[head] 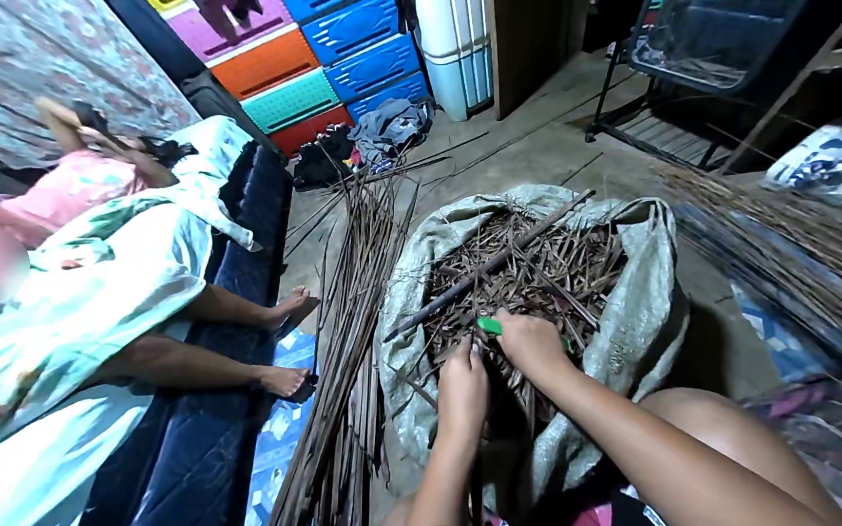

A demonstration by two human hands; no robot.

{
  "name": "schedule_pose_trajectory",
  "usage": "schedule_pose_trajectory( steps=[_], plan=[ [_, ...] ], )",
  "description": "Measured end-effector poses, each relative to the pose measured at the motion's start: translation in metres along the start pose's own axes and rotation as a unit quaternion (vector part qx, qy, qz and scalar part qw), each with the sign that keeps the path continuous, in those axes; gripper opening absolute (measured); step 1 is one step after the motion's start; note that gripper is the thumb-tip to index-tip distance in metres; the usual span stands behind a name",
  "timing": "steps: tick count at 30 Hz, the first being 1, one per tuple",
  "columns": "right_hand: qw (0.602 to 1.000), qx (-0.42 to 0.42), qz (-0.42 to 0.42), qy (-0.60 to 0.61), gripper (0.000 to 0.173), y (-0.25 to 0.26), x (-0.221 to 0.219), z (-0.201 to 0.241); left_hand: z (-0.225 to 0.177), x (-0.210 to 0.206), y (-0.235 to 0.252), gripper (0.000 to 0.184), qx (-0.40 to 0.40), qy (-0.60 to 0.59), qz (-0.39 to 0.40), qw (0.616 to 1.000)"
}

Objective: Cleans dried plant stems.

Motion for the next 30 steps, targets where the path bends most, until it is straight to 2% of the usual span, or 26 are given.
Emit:
schedule_pose_trajectory(
  steps=[3,6,8,10,12,14,17,21,24,30],
  plan=[
    [0.997,-0.034,-0.002,0.073,0.036,0.015,0.014,-0.024,0.004,-0.005,-0.006,0.041,0.002,-0.028,0.019,0.999],
    [0.964,0.061,0.025,0.258,0.044,0.021,0.009,-0.017,0.003,-0.008,-0.005,0.04,-0.025,-0.035,0.028,0.999],
    [0.925,0.102,0.043,0.363,0.034,0.022,0.002,-0.008,-0.001,-0.012,-0.004,0.039,-0.034,-0.038,0.041,0.998],
    [0.9,0.078,0.043,0.428,0.026,0.024,0.001,-0.011,-0.004,-0.017,-0.006,0.043,-0.03,-0.042,0.066,0.996],
    [0.887,0.045,0.017,0.458,0.028,0.03,0.005,-0.023,-0.004,-0.021,-0.006,0.045,-0.021,-0.049,0.083,0.995],
    [0.916,0.045,-0.002,0.398,0.033,0.032,0.015,-0.03,-0.001,-0.021,-0.004,0.041,-0.026,-0.066,0.075,0.995],
    [0.97,0.079,0.052,0.224,0.036,0.02,0.011,-0.017,0.005,-0.013,0.004,0.041,-0.019,-0.066,0.04,0.997],
    [0.986,0.096,0.131,0.039,0.035,-0.016,-0.01,0.008,0.012,-0.001,0.013,0.036,0.008,-0.036,-0.001,0.999],
    [0.99,0.075,0.123,-0.005,0.032,-0.022,-0.01,0.013,0.01,0.001,0.01,0.036,0.023,-0.003,0.0,1.0],
    [0.998,0.004,0.062,0.003,0.032,0.003,-0.004,-0.001,0.001,-0.014,0.01,0.046,-0.008,0.018,0.012,1.0]
  ],
)
Point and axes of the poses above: each hand's wrist, its own y-axis towards the middle knuckle, its own x-axis out of the back of the hand, z = x × y, the point moved 8 cm from there along y, towards the middle knuckle, and after that the axes turned 4 degrees about z, right-handed, at the moved point
